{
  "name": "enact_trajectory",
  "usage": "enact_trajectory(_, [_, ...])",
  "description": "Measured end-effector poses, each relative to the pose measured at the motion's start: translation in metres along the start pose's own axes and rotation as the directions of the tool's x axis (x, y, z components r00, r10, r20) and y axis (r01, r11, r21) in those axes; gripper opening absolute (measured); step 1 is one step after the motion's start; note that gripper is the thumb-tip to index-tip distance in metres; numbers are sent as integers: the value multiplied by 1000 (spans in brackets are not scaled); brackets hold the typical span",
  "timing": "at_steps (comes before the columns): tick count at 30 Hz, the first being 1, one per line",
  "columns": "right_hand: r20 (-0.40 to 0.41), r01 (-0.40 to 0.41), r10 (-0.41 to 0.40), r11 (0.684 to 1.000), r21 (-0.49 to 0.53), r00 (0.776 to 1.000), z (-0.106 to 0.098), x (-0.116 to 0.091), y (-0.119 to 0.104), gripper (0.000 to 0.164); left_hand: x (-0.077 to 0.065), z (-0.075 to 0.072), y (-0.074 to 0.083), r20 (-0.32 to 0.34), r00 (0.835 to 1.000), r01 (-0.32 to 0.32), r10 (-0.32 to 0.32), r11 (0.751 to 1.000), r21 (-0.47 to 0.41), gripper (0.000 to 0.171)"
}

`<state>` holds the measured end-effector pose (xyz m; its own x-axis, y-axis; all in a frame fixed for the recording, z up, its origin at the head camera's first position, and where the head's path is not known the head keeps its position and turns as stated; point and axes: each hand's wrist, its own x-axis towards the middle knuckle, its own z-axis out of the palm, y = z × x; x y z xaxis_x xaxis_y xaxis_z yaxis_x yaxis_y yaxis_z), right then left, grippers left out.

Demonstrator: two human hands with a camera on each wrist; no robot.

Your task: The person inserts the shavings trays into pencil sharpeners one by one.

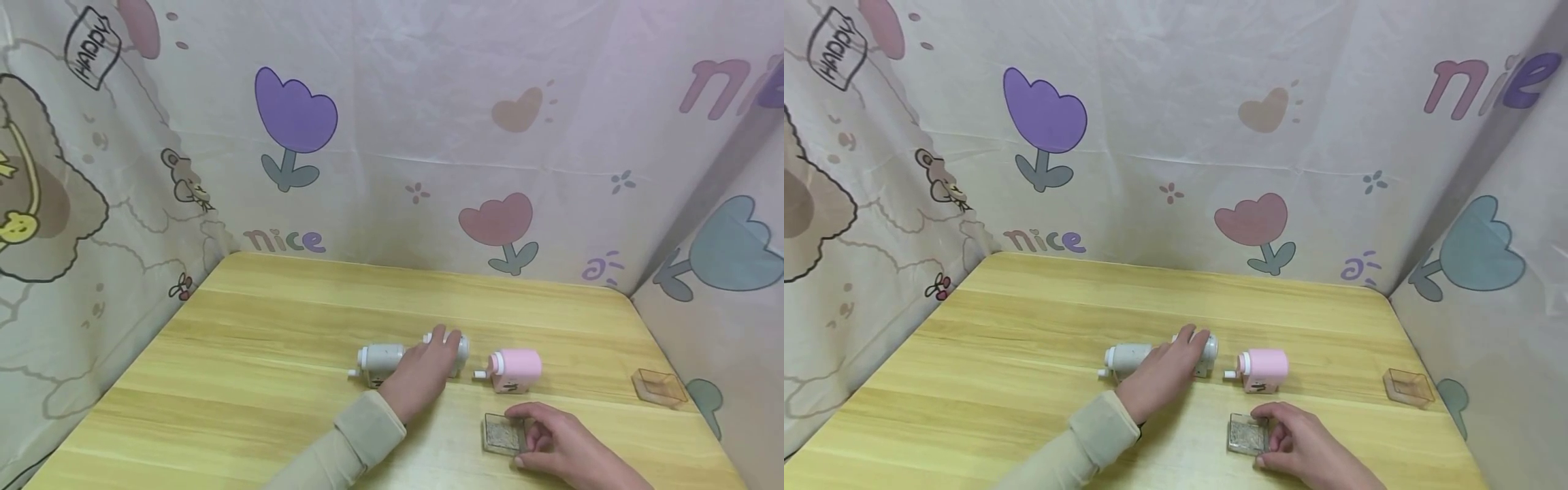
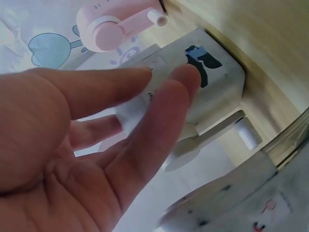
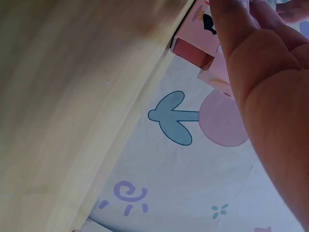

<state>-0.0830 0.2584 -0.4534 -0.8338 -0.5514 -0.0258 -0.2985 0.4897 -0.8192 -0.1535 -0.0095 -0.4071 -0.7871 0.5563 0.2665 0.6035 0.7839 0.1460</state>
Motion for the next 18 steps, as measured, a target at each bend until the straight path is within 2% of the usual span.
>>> enact_trajectory(12, [2,-15,15,1000,12,1000,1,1,3,54,0,5,-3,-18,999,27,-29,995,-101,35])
enact_trajectory(18, [1,-42,42,999,6,999,0,0,4,55,-6,2,0,9,999,46,-45,985,-164,43])
